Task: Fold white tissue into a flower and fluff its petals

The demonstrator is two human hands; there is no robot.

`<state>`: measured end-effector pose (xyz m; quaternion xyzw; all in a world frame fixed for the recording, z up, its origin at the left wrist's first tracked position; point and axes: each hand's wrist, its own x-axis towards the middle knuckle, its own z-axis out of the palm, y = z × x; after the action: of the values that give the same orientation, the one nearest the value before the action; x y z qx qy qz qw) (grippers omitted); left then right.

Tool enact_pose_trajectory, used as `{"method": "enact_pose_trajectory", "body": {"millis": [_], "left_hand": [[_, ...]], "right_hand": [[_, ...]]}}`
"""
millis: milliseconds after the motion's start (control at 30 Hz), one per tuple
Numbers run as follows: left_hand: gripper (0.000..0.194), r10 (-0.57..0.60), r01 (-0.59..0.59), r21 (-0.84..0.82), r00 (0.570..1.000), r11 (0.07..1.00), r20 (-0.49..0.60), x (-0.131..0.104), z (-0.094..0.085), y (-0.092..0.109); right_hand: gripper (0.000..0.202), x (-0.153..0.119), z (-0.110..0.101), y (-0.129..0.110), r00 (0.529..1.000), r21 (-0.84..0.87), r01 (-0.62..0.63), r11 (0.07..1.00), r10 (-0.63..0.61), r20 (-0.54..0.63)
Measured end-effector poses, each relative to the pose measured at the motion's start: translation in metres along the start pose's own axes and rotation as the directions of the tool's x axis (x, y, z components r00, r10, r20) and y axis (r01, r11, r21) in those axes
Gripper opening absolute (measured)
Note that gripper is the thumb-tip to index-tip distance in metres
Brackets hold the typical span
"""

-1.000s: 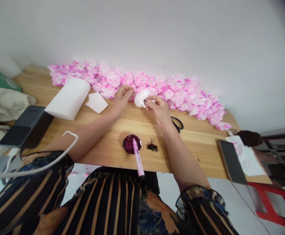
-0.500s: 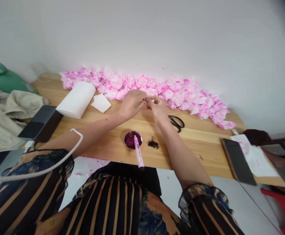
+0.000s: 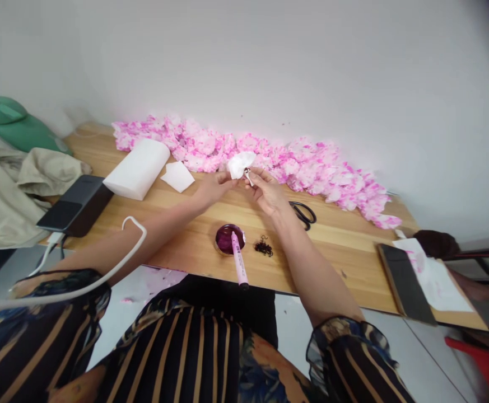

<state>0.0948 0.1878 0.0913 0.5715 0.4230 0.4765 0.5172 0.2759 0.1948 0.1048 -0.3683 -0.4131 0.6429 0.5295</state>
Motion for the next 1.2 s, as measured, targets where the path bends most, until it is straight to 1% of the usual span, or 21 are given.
{"method": "enact_pose_trajectory", "body": {"millis": [133, 300, 400, 467, 500, 567, 633, 667, 733, 800, 900, 967, 1033, 1100, 1133, 1200], "left_hand": [[0.036, -0.034, 0.031, -0.105, 0.999, 0.994, -0.026, 0.000, 0.004, 0.003], [0.045, -0.051, 0.035, -0.209, 0.996, 0.977, -0.071, 0.000, 0.004, 0.002], [0.042, -0.056, 0.031, -0.246, 0.994, 0.969, -0.094, -0.001, 0.008, 0.003], [0.035, -0.057, 0.021, -0.262, 0.990, 0.965, -0.128, 0.000, 0.009, 0.004], [0.031, -0.054, 0.014, -0.265, 0.988, 0.964, -0.144, 0.001, 0.009, 0.005], [0.027, -0.048, 0.005, -0.261, 0.986, 0.965, -0.159, 0.002, 0.008, 0.007], [0.028, -0.048, 0.013, -0.259, 0.991, 0.966, -0.129, 0.001, 0.006, 0.008], [0.030, -0.047, 0.018, -0.258, 0.993, 0.966, -0.106, 0.000, 0.004, 0.009], [0.031, -0.040, 0.020, -0.247, 0.996, 0.969, -0.076, -0.002, 0.001, 0.009], [0.027, -0.020, 0.001, -0.220, 0.996, 0.976, -0.084, -0.005, -0.001, 0.007], [0.020, 0.044, -0.066, -0.150, 0.988, 0.987, -0.147, -0.006, -0.004, 0.004], [0.015, 0.103, -0.117, -0.054, 0.973, 0.992, -0.205, -0.006, -0.006, 0.004], [0.010, 0.162, -0.143, 0.091, 0.955, 0.986, -0.251, -0.007, -0.006, 0.004], [0.008, 0.214, -0.153, 0.236, 0.942, 0.960, -0.260, -0.010, -0.005, 0.005], [0.008, 0.234, -0.161, 0.283, 0.940, 0.945, -0.246, -0.012, -0.004, 0.006], [0.007, 0.257, -0.183, 0.319, 0.944, 0.930, -0.206, -0.016, -0.002, 0.006]], "right_hand": [[0.043, 0.000, 0.002, 0.003, 1.000, -0.025, 0.010, 1.000, -0.011, -0.002], [0.047, -0.003, 0.009, 0.007, 1.000, -0.008, -0.013, 1.000, 0.013, -0.006], [0.048, -0.006, 0.012, 0.011, 0.999, -0.042, -0.029, 0.999, 0.029, 0.017], [0.045, -0.006, 0.012, 0.014, 0.999, -0.121, -0.012, 0.993, 0.017, 0.041], [0.042, -0.006, 0.012, 0.014, 0.999, -0.188, 0.022, 0.982, -0.014, 0.043], [0.032, -0.006, 0.010, 0.014, 0.989, -0.364, 0.149, 0.919, -0.145, 0.037], [0.024, -0.007, 0.010, 0.010, 0.949, -0.524, 0.289, 0.801, -0.312, 0.045], [0.021, -0.008, 0.010, 0.008, 0.925, -0.576, 0.339, 0.744, -0.375, 0.059], [0.019, -0.011, 0.012, 0.005, 0.894, -0.630, 0.392, 0.671, -0.440, 0.088], [0.019, -0.013, 0.014, 0.004, 0.888, -0.653, 0.405, 0.640, -0.445, 0.114], [0.020, -0.014, 0.017, 0.008, 0.915, -0.667, 0.371, 0.646, -0.376, 0.144], [0.026, -0.015, 0.019, 0.012, 0.939, -0.668, 0.329, 0.668, -0.303, 0.160], [0.036, -0.015, 0.020, 0.016, 0.954, -0.651, 0.298, 0.698, -0.247, 0.172], [0.042, -0.015, 0.021, 0.019, 0.959, -0.628, 0.281, 0.726, -0.233, 0.160], [0.042, -0.015, 0.021, 0.021, 0.962, -0.616, 0.269, 0.740, -0.236, 0.136], [0.037, -0.014, 0.021, 0.023, 0.972, -0.581, 0.223, 0.783, -0.227, 0.068]]}}
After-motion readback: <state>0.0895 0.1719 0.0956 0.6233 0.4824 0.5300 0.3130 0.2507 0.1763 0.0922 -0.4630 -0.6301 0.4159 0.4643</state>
